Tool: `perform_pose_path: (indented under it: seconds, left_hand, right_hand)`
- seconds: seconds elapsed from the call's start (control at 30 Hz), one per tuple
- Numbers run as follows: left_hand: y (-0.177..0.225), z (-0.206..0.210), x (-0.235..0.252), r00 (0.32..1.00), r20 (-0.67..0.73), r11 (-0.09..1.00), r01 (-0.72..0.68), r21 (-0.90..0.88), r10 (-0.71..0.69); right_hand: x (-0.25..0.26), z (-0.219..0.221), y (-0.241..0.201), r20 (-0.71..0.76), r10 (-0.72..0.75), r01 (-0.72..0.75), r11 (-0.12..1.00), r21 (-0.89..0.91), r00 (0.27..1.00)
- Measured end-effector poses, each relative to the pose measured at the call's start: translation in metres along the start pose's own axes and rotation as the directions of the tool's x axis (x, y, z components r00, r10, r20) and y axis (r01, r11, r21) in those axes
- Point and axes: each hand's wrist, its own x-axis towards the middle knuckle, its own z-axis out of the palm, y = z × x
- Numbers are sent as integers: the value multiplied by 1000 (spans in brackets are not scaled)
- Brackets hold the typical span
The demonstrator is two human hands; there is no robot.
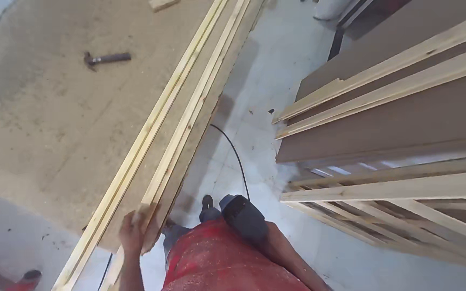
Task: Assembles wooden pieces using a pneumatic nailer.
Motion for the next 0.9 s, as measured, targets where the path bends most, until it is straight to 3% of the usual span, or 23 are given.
perform_pose_path:
  seconds: [0.13,0.23,0.4,0.53,0.77,0.9]
  left_hand:
    - [71,94,23,952,250,984,-174,-35,177]
    - [101,132,52,926,338,983,-185,24,166]
    - [141,191,128,934,331,988,-151,33,132]
    - [187,262,201,943,318,993,-113,23,100]
    - [304,398,349,922,351,987,-143,-79,162]
    - [386,444,413,906,374,980,-165,-116,196]
  right_hand:
    - [24,-57,37,-74,81,-75,994,77,994]
    - [49,-96,56,-152,102,-82,988,133,983]
    - [114,-159,80,-262,122,-52,964,260,957]
    - [187,-220,94,-285,180,-75,935,345,941]
    - [327,-371,76,-310,271,-197,948,251,911]
    - [389,-462,63,-329,262,-167,942,291,907]
